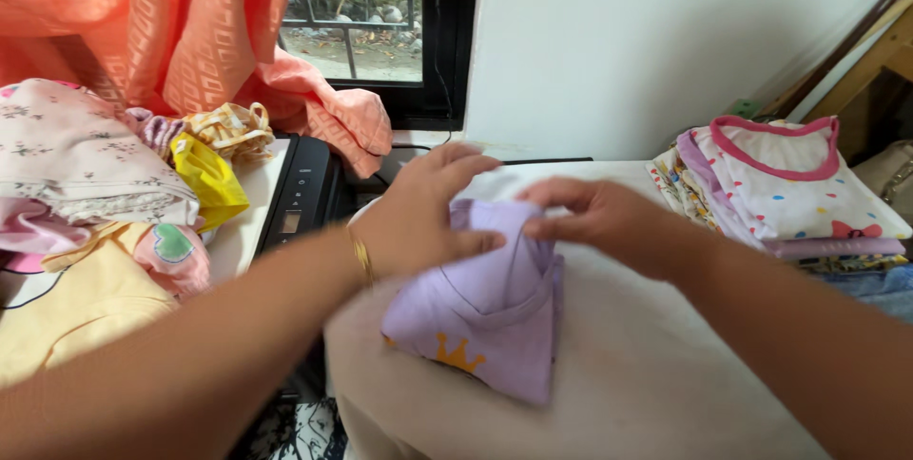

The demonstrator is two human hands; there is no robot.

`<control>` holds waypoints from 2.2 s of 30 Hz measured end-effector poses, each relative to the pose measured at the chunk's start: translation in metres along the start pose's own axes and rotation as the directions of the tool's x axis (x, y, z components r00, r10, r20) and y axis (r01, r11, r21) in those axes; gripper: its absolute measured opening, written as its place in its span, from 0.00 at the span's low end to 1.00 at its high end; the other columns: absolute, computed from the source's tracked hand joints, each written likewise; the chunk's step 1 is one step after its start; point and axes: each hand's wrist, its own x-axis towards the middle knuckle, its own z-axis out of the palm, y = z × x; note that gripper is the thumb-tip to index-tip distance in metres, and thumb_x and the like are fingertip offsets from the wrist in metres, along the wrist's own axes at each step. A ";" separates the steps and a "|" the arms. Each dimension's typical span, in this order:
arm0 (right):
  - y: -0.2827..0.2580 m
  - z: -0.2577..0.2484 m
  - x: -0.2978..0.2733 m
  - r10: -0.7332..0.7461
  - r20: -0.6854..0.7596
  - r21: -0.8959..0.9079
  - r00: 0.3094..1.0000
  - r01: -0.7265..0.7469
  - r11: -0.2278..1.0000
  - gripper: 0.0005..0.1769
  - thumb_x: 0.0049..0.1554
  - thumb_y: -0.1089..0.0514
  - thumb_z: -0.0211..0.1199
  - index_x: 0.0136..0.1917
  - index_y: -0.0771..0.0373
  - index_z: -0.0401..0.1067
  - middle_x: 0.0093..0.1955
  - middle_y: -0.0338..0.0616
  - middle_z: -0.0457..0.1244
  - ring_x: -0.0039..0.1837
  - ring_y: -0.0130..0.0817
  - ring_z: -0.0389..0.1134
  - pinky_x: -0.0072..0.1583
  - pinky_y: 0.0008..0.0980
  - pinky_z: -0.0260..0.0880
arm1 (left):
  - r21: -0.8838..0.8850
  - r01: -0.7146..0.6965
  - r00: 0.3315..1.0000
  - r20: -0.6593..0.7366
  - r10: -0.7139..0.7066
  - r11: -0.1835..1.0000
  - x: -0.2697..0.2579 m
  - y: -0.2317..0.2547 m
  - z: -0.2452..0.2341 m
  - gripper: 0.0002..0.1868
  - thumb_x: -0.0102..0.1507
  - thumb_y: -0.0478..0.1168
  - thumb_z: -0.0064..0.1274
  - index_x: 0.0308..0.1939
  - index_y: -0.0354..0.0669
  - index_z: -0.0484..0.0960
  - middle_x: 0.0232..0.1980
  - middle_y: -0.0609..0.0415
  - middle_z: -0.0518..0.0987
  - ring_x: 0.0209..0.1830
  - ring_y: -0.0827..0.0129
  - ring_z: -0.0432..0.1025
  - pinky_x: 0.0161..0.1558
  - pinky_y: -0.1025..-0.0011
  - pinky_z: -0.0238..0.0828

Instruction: The person folds several pieces of children's clothing one by one on a white ironing board. Items include denim shorts, a yellow floral top with a bow, a purple tank top, and a white tank top with colorful hearts. Each item is smoothed, folded neatly, and stacked on the right side of the board.

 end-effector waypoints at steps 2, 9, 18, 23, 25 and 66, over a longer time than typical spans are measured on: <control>-0.007 -0.013 0.004 0.063 0.001 0.304 0.998 -0.061 0.951 0.19 0.57 0.52 0.67 0.57 0.67 0.75 0.57 0.41 0.69 0.59 0.29 0.70 0.63 0.35 0.70 | -0.243 0.066 0.976 0.216 -0.012 0.968 0.021 -0.018 -0.009 0.19 0.58 0.46 0.69 0.45 0.40 0.80 0.61 0.54 0.73 0.58 0.62 0.68 0.50 0.66 0.70; -0.066 -0.040 0.001 -0.003 -0.101 0.584 0.995 0.061 0.809 0.15 0.62 0.54 0.60 0.57 0.66 0.69 0.53 0.46 0.68 0.55 0.34 0.69 0.59 0.39 0.71 | -0.591 0.489 0.848 0.493 -0.193 0.642 0.062 0.004 -0.064 0.14 0.63 0.45 0.65 0.41 0.42 0.78 0.35 0.64 0.76 0.34 0.81 0.67 0.36 0.79 0.64; -0.078 -0.101 -0.011 0.250 -0.202 0.116 0.947 -0.230 0.966 0.26 0.50 0.60 0.64 0.61 0.70 0.72 0.50 0.48 0.71 0.47 0.31 0.74 0.52 0.34 0.76 | -0.046 0.711 0.676 0.320 -0.664 0.702 0.075 0.064 -0.120 0.20 0.58 0.51 0.66 0.43 0.39 0.85 0.29 0.54 0.75 0.16 0.69 0.69 0.15 0.71 0.71; -0.052 -0.165 -0.037 0.362 0.039 -0.383 0.931 -0.321 0.866 0.26 0.52 0.64 0.73 0.63 0.71 0.74 0.51 0.61 0.71 0.49 0.41 0.68 0.49 0.43 0.72 | -0.121 0.370 0.752 0.621 -0.221 0.921 0.082 0.046 -0.155 0.19 0.57 0.46 0.70 0.45 0.37 0.89 0.38 0.52 0.89 0.36 0.69 0.84 0.38 0.67 0.83; -0.051 -0.180 -0.050 0.323 0.035 -0.218 0.946 -0.308 0.926 0.25 0.54 0.62 0.69 0.64 0.71 0.73 0.54 0.60 0.70 0.52 0.42 0.68 0.53 0.44 0.71 | -0.447 0.465 0.761 0.642 -0.087 0.764 0.080 0.034 -0.168 0.19 0.58 0.40 0.66 0.50 0.35 0.83 0.44 0.48 0.86 0.42 0.63 0.82 0.46 0.62 0.82; 0.018 -0.003 -0.093 0.803 -0.379 0.109 0.459 -0.840 0.532 0.28 0.53 0.41 0.72 0.61 0.57 0.75 0.48 0.47 0.72 0.44 0.36 0.71 0.44 0.37 0.73 | 0.299 0.825 0.481 0.074 -0.874 0.480 -0.073 0.008 -0.028 0.33 0.57 0.58 0.63 0.60 0.47 0.76 0.51 0.42 0.79 0.51 0.52 0.78 0.55 0.61 0.74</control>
